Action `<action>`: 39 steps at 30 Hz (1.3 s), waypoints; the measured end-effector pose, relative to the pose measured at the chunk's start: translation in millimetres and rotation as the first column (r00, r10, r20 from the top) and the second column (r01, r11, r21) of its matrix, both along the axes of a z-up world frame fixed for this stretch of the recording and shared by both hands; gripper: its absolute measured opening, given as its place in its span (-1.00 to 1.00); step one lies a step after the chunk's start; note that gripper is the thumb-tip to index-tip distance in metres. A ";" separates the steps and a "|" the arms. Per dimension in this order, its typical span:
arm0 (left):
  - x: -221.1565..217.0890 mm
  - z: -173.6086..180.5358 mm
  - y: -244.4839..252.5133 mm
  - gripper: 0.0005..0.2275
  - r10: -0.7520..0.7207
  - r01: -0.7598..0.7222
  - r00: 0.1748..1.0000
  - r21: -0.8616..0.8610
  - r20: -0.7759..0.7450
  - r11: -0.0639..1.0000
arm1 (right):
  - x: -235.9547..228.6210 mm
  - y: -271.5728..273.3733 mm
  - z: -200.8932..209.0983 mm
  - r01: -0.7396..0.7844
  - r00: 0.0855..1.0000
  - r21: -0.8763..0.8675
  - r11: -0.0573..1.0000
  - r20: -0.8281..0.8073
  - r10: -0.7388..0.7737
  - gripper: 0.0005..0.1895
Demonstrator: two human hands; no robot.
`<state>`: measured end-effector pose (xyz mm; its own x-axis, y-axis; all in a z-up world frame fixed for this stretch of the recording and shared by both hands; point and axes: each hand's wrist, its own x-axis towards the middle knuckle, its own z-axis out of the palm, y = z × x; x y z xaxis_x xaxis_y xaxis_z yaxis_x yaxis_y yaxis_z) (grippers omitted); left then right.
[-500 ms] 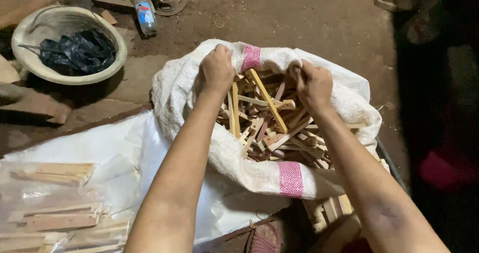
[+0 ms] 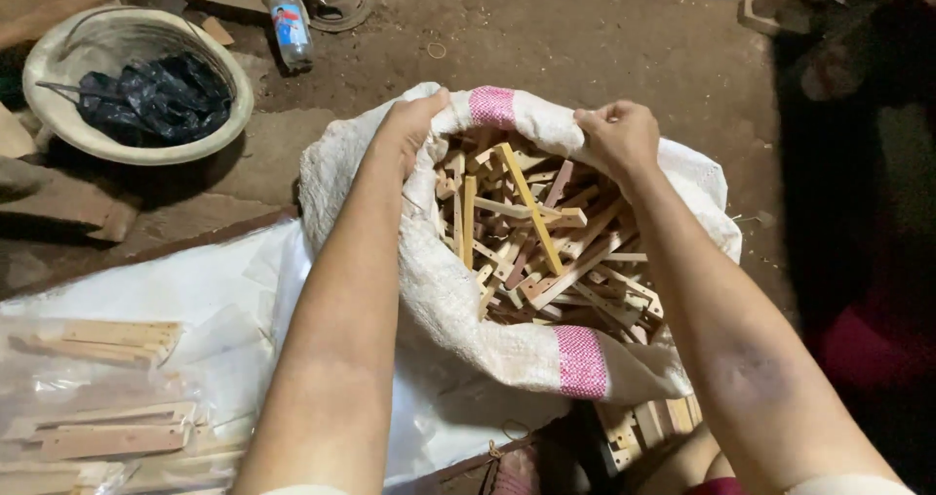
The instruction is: The person picks up wooden slats from a large bag and places them into plastic bags by hand.
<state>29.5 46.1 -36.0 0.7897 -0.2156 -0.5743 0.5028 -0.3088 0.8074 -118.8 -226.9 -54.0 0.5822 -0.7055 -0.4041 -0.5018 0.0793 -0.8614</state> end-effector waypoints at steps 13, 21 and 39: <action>-156.1 -18.8 67.6 -0.37 -0.116 -0.301 0.826 0.606 0.551 0.736 | -55.8 140.2 20.6 -0.016 0.767 -0.969 0.247 0.147 0.625 -0.88; -152.7 -76.8 108.6 -0.70 0.662 -0.700 0.714 -0.234 -0.227 0.675 | -192.8 305.8 -16.8 -0.605 0.641 -0.717 0.346 -0.182 0.746 -0.25; -322.0 -93.3 64.9 -0.06 0.161 -0.275 0.952 0.497 0.260 0.823 | -282.9 117.5 -8.0 -0.867 0.440 -0.225 0.444 -0.764 0.471 -0.73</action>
<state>-292.5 111.0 -129.3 0.8881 0.2630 -0.3771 0.4556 -0.6130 0.6455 -401.7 -109.4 -62.0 0.7738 -0.3469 -0.5301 -0.4906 -0.8575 -0.1549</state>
